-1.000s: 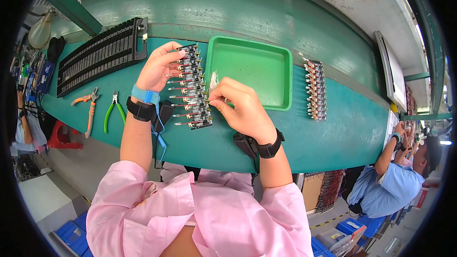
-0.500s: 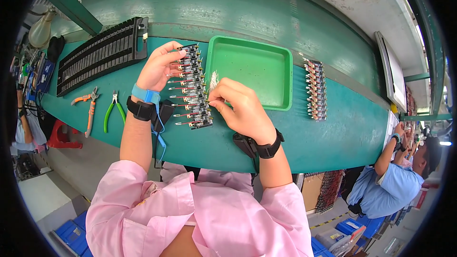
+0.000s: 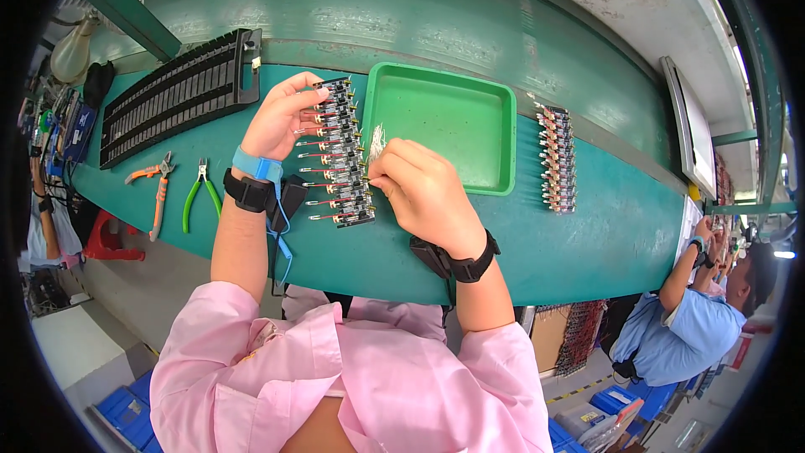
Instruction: The person picks up a circuit board and inserts small white components into it one by one from a green tray. After filling the board, they place it on the table and pick up another to repeat the process.
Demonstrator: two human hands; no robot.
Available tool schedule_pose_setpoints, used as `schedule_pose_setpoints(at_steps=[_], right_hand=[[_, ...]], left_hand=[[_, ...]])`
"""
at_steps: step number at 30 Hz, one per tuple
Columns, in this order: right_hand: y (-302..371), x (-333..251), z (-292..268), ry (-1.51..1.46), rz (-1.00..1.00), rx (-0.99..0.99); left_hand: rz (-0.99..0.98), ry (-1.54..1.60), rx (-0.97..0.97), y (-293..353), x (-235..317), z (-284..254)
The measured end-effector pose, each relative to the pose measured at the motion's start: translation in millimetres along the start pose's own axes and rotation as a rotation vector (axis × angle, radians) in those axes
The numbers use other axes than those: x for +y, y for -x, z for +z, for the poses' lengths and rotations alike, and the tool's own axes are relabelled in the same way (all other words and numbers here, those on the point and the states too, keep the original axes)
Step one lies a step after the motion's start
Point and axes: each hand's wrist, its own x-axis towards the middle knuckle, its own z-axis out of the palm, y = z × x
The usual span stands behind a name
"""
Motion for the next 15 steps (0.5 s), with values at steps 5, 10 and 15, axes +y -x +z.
schedule_pose_setpoints(at_steps=[5, 10, 15], right_hand=[[-0.1, -2.5, 0.6, 0.027, -0.022, 0.004], [-0.5, -3.9, 0.2, 0.031, -0.031, -0.006], [0.1, 0.6, 0.1, 0.055, -0.023, 0.009]], left_hand=[[0.004, 0.01, -0.002, -0.4, -0.7, -0.7], [0.003, 0.014, -0.001, -0.6, -1.2, -1.8], [0.007, 0.022, 0.008, -0.3, -1.1, -1.0]])
